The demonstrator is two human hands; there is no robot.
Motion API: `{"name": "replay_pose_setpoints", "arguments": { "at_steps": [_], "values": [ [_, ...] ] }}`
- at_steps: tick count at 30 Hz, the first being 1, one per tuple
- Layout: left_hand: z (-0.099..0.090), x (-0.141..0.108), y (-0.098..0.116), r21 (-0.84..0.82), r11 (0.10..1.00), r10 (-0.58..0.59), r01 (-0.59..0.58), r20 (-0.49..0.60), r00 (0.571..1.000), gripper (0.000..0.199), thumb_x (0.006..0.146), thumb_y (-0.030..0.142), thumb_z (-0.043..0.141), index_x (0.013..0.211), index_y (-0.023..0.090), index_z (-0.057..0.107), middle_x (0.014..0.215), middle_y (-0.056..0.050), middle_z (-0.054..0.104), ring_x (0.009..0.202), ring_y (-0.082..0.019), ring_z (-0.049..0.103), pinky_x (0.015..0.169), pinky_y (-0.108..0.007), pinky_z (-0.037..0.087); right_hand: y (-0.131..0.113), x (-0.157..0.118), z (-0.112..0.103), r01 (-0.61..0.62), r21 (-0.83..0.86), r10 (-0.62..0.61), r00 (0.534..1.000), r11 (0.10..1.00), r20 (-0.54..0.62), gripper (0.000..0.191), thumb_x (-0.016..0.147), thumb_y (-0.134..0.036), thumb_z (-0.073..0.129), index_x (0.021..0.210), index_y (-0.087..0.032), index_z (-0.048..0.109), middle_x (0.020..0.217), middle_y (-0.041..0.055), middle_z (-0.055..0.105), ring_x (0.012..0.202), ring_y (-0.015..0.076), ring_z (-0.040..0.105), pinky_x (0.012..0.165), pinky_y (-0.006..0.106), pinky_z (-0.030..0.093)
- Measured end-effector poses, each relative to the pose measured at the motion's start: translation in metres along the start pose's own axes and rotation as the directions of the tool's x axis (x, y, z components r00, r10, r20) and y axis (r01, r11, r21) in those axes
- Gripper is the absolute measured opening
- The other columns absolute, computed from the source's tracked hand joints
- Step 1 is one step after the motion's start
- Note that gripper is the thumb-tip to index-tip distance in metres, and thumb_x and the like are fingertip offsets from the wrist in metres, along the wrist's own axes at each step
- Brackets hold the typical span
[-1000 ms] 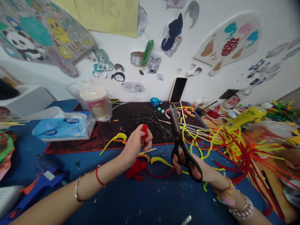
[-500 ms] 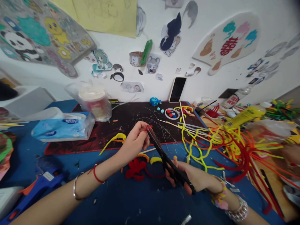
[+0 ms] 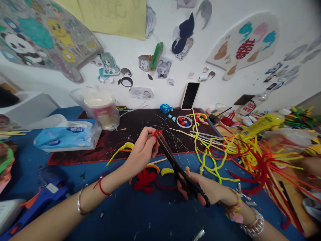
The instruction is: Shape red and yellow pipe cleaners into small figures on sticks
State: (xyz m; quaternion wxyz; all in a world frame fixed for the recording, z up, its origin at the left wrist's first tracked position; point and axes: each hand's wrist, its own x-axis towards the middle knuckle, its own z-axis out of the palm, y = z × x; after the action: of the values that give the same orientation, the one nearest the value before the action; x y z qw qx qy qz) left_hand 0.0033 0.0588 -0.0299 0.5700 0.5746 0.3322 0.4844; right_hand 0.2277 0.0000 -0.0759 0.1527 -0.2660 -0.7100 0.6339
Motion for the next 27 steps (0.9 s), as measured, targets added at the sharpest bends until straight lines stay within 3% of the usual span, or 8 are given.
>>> {"name": "replay_pose_setpoints", "arguments": {
  "at_steps": [4, 9, 21, 27],
  "values": [
    [0.000, -0.002, -0.001, 0.066, 0.995, 0.073, -0.072, -0.011, 0.997, 0.007, 0.090, 0.025, 0.034, 0.088, 0.020, 0.038, 0.060, 0.006, 0.044, 0.044, -0.004, 0.041, 0.042, -0.016, 0.034, -0.002, 0.001, 0.000, 0.024, 0.062, -0.027, 0.998, 0.998, 0.050, 0.071, 0.065, -0.074, 0.047, 0.100, -0.014, 0.039, 0.082, 0.0038, 0.045, 0.070, 0.0123, 0.045, 0.063, 0.027, 0.039],
    [-0.001, -0.001, -0.004, 0.052, 0.996, 0.073, -0.071, -0.036, 0.997, 0.007, 0.090, 0.026, 0.033, 0.091, 0.020, 0.038, 0.069, 0.004, 0.049, 0.046, -0.005, 0.042, 0.041, -0.017, 0.035, -0.016, 0.001, 0.001, 0.010, 0.099, -0.020, 0.994, 0.995, 0.104, 0.081, 0.061, -0.079, 0.044, 0.106, -0.012, 0.040, 0.088, 0.0051, 0.043, 0.074, 0.0136, 0.041, 0.068, 0.029, 0.037],
    [0.001, -0.001, -0.006, 0.033, 0.996, 0.086, -0.086, -0.010, 0.996, 0.002, 0.087, 0.019, 0.037, 0.086, 0.021, 0.038, 0.065, 0.005, 0.047, 0.045, -0.005, 0.040, 0.040, -0.016, 0.034, -0.017, 0.001, 0.010, -0.016, 0.150, 0.014, 1.000, 0.989, 0.015, 0.082, 0.063, -0.078, 0.042, 0.113, -0.013, 0.039, 0.088, 0.0051, 0.041, 0.076, 0.0152, 0.040, 0.074, 0.031, 0.035],
    [0.000, -0.003, -0.002, 0.120, 0.991, 0.061, -0.059, -0.015, 0.998, 0.009, 0.088, 0.022, 0.035, 0.085, 0.020, 0.043, 0.063, 0.003, 0.049, 0.046, -0.006, 0.042, 0.044, -0.018, 0.034, -0.017, -0.002, 0.012, -0.008, 0.217, 0.010, 1.000, 0.976, -0.007, 0.078, 0.065, -0.077, 0.042, 0.112, -0.015, 0.038, 0.086, 0.0043, 0.039, 0.074, 0.0145, 0.039, 0.072, 0.031, 0.035]
  ]
}}
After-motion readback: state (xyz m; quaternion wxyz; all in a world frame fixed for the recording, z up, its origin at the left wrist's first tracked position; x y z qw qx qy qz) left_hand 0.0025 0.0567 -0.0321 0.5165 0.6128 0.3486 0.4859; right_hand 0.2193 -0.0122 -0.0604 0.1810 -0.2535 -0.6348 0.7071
